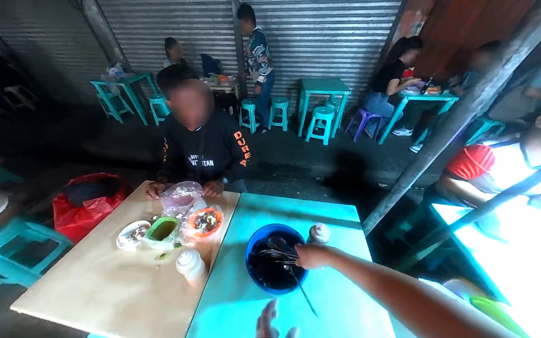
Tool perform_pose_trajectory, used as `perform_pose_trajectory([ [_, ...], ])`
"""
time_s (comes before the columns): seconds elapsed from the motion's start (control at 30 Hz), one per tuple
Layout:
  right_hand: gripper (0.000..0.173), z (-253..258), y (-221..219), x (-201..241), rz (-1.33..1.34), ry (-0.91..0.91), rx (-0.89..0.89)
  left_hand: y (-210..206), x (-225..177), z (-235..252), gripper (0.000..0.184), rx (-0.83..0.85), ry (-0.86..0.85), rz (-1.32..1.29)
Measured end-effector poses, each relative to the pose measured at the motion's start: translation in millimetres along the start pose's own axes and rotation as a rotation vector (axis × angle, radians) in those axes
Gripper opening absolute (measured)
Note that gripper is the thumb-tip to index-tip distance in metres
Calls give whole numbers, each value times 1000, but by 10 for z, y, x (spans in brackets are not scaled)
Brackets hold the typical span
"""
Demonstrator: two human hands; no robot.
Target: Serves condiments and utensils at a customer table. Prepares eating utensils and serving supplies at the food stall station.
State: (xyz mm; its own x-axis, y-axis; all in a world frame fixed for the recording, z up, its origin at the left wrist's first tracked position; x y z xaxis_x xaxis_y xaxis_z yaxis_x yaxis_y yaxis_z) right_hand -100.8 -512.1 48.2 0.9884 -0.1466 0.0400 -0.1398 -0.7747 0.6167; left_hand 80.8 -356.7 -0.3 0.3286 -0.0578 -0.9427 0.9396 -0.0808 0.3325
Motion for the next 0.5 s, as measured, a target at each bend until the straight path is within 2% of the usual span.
perform_pose_trajectory([
  [0.03,49,-31,35,30,2,0,19,-83,-246,105,83,16,-117,145],
  [0.07,46,-69,72,71,-5,-1,39,-181,-440,218,85,29,-223,283],
  [0.1,43,-93,106,108,-11,0,51,-282,-553,331,76,33,-314,402],
  [0.17,39,-99,150,140,-2,-11,83,-432,-573,542,35,80,-407,518],
  [0.2,36,-82,166,122,23,-21,95,-438,-564,629,26,85,-432,520],
  [0.27,30,-34,215,31,122,-48,111,-281,-559,777,20,-1,-516,376],
  [0.3,29,-9,227,-28,173,-55,122,-129,-559,822,20,-33,-508,269],
  [0.4,26,63,182,-244,297,-33,148,424,-598,846,21,-102,-326,-50],
  [0.5,26,53,73,-439,448,3,178,691,-633,889,22,-92,-215,-80],
])
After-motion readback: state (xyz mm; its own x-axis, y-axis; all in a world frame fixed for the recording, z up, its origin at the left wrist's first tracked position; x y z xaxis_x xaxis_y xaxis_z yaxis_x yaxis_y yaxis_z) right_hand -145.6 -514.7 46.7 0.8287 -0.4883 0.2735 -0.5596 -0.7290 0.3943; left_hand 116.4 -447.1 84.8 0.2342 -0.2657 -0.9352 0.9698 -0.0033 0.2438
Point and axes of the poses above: each hand's wrist, its own z-axis towards the middle knuckle, its own y-axis out of the back of the hand, x = y × z, the point moved 7 cm from there along z, towards the middle knuckle, and after that the axes turned 12 degrees about -y, right-handed, at the moved point
